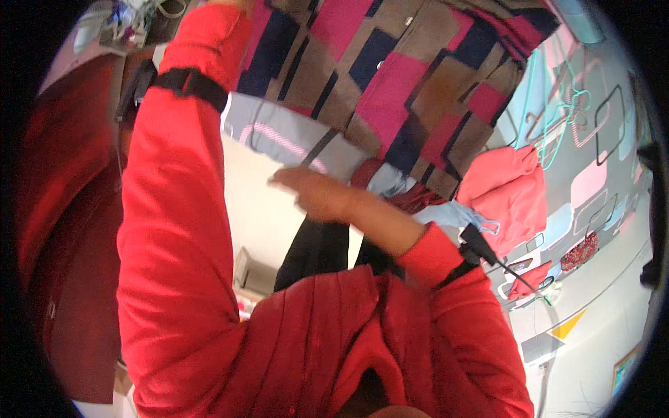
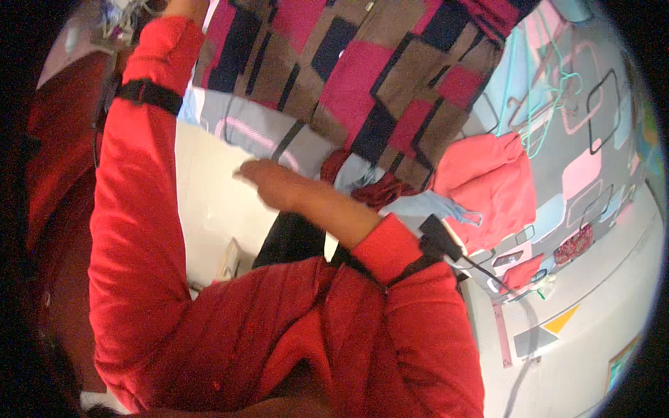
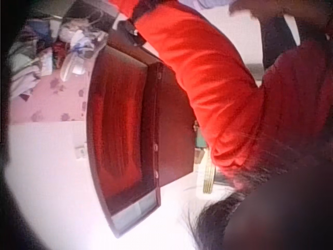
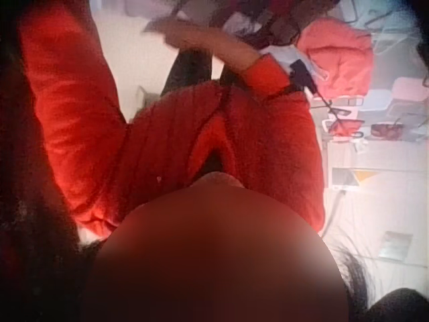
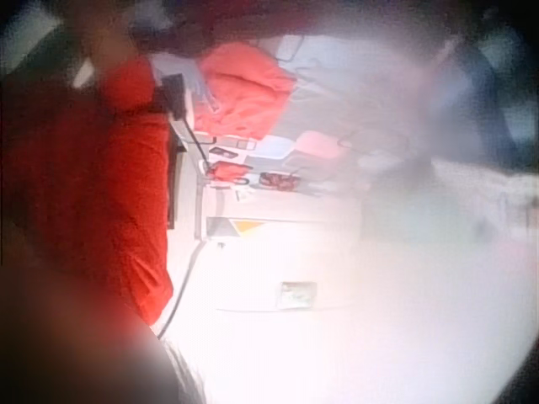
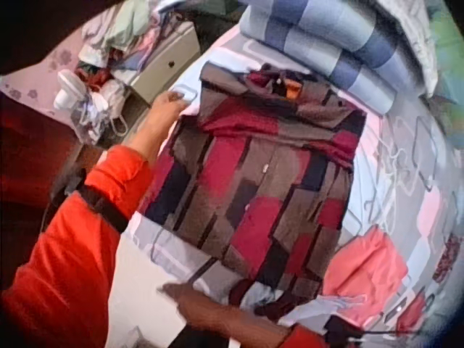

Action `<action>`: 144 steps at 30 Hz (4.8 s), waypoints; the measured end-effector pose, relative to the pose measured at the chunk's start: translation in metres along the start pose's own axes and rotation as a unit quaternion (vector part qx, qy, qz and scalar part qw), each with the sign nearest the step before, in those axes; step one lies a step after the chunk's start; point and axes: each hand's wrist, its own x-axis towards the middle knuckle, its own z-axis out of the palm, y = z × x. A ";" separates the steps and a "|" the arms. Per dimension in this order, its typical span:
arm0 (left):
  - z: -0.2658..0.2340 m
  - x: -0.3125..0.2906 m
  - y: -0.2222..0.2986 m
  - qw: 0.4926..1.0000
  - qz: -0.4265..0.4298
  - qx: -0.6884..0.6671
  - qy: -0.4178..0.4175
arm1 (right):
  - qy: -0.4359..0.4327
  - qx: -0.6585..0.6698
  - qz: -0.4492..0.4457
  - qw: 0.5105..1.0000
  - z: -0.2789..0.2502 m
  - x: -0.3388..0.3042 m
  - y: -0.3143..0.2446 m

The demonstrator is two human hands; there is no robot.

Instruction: The person folds several garments on a bed, including an orange jacket, a plaid shirt, a maroon top, a light blue top, and a purple jacket. Each item is smoothed, folded, and placed in a neat stack.

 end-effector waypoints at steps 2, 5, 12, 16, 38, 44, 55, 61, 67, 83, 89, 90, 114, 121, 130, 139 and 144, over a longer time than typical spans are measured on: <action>0.008 0.004 -0.005 0.996 0.066 -0.063 -0.005 | 0.164 -0.075 -0.008 0.984 -0.016 -0.004 0.010; 0.022 0.013 -0.010 0.998 0.017 -0.017 -0.049 | 0.541 -0.203 0.051 0.815 -0.134 -0.069 0.082; 0.061 0.017 0.007 0.980 0.021 -0.156 -0.118 | 0.741 0.073 0.244 0.621 -0.350 -0.226 0.159; 0.069 0.019 0.023 0.976 0.013 -0.191 -0.106 | 0.704 0.223 0.180 0.650 -0.376 -0.209 0.176; -0.077 -0.141 -0.069 0.994 0.055 -0.080 -0.049 | 0.662 -0.036 0.213 0.717 -0.084 -0.233 0.159; -0.050 -0.167 -0.028 0.904 0.293 0.262 -0.166 | 0.687 0.074 0.222 0.688 -0.102 -0.208 0.176; -0.067 -0.192 -0.014 0.886 0.139 0.397 -0.196 | 0.711 -0.237 0.330 0.575 -0.135 -0.204 0.149; 0.007 -0.213 0.003 0.873 0.346 0.323 -0.122 | 0.610 -0.210 -0.022 0.764 -0.167 -0.109 0.096; 0.035 -0.253 -0.029 0.792 0.194 0.539 -0.214 | 0.585 -0.185 0.016 0.790 -0.180 -0.037 0.129; -0.008 -0.217 -0.039 0.881 0.289 0.373 0.033 | 0.616 0.063 0.065 0.783 -0.179 -0.055 0.105; -0.062 -0.172 -0.080 0.914 0.007 0.400 0.066 | 0.262 0.087 0.028 0.961 0.003 -0.020 0.003; -0.071 -0.163 -0.083 0.927 -0.050 0.372 0.005 | 0.223 0.023 -0.069 0.972 0.024 -0.014 -0.003; 0.107 -0.343 0.117 0.941 0.227 0.216 -0.130 | 0.588 0.444 -0.100 0.669 -0.081 -0.175 0.121; 0.191 -0.417 0.121 0.910 0.210 0.240 -0.263 | 0.569 0.505 -0.086 0.643 -0.050 -0.206 0.095; 0.137 -0.447 0.130 0.918 0.205 0.087 -0.327 | 0.635 0.490 -0.091 0.590 -0.033 -0.266 0.066; 0.118 -0.509 0.131 0.867 0.126 0.129 -0.464 | 0.728 0.398 -0.101 0.549 0.014 -0.422 0.019; 0.124 -0.531 0.118 0.876 0.143 0.150 -0.435 | 0.780 0.393 -0.085 0.479 0.060 -0.535 0.044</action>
